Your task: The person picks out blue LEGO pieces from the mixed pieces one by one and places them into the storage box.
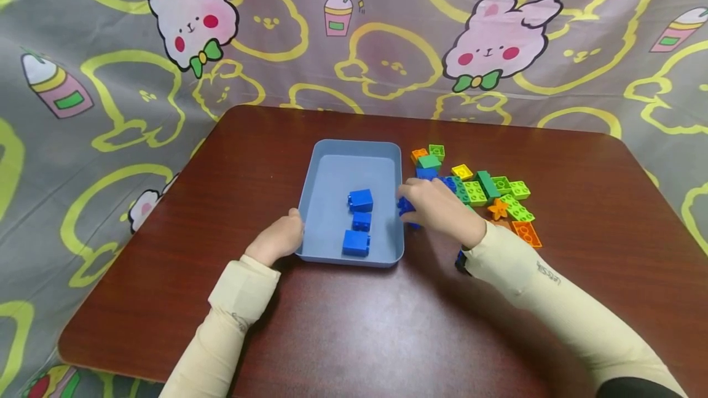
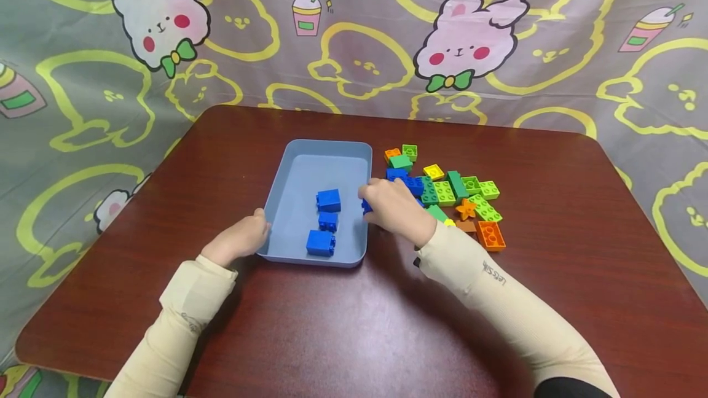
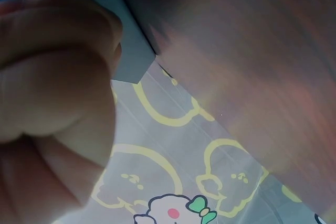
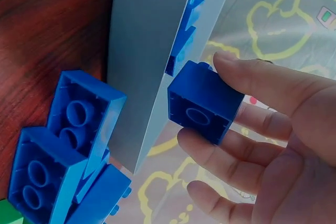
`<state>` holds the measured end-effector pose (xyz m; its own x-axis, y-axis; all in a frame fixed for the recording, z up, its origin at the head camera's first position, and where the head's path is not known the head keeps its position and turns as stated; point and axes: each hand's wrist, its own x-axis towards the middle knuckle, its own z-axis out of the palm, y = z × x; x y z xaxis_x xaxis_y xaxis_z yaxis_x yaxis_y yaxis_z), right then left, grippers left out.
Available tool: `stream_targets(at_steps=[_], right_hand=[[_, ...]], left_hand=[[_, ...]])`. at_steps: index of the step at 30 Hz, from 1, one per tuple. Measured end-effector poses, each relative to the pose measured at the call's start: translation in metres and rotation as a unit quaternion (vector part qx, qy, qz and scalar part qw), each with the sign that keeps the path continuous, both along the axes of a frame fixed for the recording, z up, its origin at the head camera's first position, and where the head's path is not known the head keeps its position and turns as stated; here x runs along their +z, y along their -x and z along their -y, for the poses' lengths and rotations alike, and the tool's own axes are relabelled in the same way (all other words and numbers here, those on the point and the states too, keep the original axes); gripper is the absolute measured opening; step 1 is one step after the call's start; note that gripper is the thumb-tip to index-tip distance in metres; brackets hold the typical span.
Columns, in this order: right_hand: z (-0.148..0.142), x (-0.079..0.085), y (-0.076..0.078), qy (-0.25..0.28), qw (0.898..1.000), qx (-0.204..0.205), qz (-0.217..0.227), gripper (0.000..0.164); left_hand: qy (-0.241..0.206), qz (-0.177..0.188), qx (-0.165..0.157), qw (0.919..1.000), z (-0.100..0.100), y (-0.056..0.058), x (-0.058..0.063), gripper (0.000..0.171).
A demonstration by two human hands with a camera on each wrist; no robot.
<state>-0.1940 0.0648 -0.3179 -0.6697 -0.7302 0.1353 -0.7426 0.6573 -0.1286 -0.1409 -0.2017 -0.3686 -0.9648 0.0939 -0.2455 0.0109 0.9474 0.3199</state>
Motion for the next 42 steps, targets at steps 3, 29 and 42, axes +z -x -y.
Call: stream_targets(at_steps=[3, 29, 42], right_hand=[[0.005, 0.001, 0.003, 0.0, 1.0, -0.004, 0.008, 0.036], [0.043, 0.006, 0.046, 0.0, 0.996, -0.062, 0.058, 0.038], [0.063, -0.005, 0.063, -0.015, 0.994, -0.081, 0.071, 0.038]], left_hand=[[-0.002, 0.0, 0.001, 1.0, 0.0, 0.001, 0.001, 0.035], [-0.003, -0.006, 0.012, 0.9999, -0.001, 0.0, -0.001, 0.027], [0.003, -0.007, 0.007, 0.9999, -0.001, -0.001, 0.001, 0.028]])
